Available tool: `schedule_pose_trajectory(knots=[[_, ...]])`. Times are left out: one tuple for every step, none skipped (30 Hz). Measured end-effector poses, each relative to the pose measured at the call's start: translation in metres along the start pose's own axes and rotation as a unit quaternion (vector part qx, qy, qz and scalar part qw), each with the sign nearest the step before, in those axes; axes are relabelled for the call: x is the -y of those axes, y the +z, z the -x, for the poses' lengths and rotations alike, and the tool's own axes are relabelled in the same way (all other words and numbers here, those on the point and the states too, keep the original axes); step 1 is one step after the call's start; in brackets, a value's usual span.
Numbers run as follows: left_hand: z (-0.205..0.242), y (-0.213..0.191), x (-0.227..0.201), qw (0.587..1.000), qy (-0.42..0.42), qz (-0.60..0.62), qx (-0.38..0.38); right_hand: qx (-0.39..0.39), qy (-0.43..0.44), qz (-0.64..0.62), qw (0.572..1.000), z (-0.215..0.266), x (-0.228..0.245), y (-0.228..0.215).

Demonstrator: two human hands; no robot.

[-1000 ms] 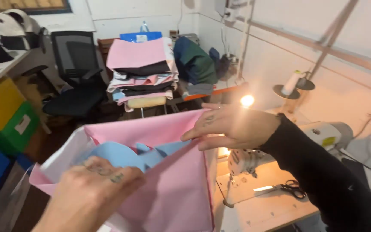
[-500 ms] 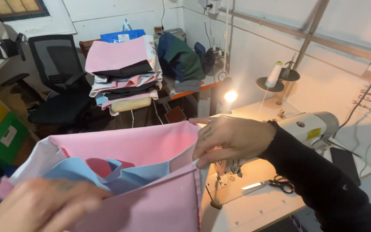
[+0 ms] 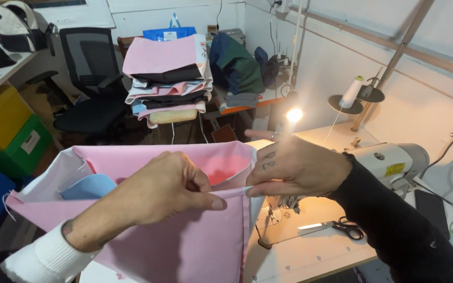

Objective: Sewing pieces of pink leather together using an industrial sewing machine to construct a bag.

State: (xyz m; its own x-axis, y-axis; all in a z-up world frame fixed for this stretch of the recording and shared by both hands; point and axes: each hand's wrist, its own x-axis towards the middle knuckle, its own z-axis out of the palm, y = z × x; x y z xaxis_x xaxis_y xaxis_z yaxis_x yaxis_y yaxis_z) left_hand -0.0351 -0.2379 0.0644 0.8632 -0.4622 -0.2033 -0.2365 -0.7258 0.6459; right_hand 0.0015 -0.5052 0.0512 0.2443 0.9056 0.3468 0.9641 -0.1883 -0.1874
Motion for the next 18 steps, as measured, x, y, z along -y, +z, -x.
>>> schedule_pose_trajectory(knots=[[0.003,0.002,-0.002,1.000,-0.001,0.002,0.000,0.001,0.000,-0.002,1.000,0.001,-0.001,0.001],[0.007,0.003,-0.004,0.999,0.013,-0.011,-0.030,-0.002,-0.003,0.013,1.000,0.001,-0.002,0.002],[0.010,0.004,-0.006,0.998,0.028,-0.024,-0.059,-0.005,-0.005,0.027,1.000,0.002,-0.003,0.003],[0.013,0.006,-0.006,0.998,0.027,-0.024,-0.057,-0.006,-0.003,0.025,1.000,0.001,-0.001,0.003],[0.017,0.009,-0.007,0.996,0.036,-0.039,-0.072,-0.019,-0.002,0.023,1.000,0.001,0.001,0.004],[0.019,0.010,-0.008,0.993,0.047,-0.056,-0.090,-0.032,-0.001,0.025,0.999,0.000,0.002,0.002],[0.020,0.008,-0.010,0.993,0.050,-0.056,-0.091,-0.032,-0.001,0.028,0.999,-0.003,0.004,0.000],[0.022,0.008,-0.012,0.993,0.045,-0.066,-0.089,0.002,0.015,0.015,1.000,-0.006,0.007,0.001],[0.024,0.008,-0.013,0.992,0.041,-0.076,-0.088,0.036,0.031,0.002,0.999,-0.009,0.010,0.002],[0.025,0.011,-0.009,0.993,0.037,-0.073,-0.088,0.038,0.030,-0.002,0.999,-0.011,0.011,0.006],[0.026,0.013,-0.005,0.992,0.051,-0.077,-0.083,0.026,0.017,0.026,0.999,-0.014,0.012,0.010],[0.025,0.013,-0.001,0.991,0.067,-0.085,-0.083,0.012,0.003,0.058,0.998,-0.017,0.012,0.011],[0.027,0.008,0.004,0.990,0.067,-0.085,-0.086,0.013,0.001,0.060,0.998,-0.014,0.009,0.014],[0.028,0.004,0.009,0.990,0.097,-0.078,-0.073,0.016,-0.033,0.057,0.998,-0.011,0.006,0.016],[0.029,0.001,0.014,0.988,0.126,-0.072,-0.060,0.019,-0.067,0.054,0.996,-0.007,0.003,0.018],[0.032,0.001,0.015,0.989,0.120,-0.068,-0.060,0.022,-0.070,0.048,0.996,-0.008,0.004,0.020],[0.035,0.002,0.016,0.990,0.106,-0.079,-0.047,-0.001,-0.047,0.036,0.998,-0.008,0.006,0.022],[0.035,-0.001,0.015,0.990,0.098,-0.094,-0.035,-0.026,-0.023,0.030,0.999,-0.008,0.007,0.022]])
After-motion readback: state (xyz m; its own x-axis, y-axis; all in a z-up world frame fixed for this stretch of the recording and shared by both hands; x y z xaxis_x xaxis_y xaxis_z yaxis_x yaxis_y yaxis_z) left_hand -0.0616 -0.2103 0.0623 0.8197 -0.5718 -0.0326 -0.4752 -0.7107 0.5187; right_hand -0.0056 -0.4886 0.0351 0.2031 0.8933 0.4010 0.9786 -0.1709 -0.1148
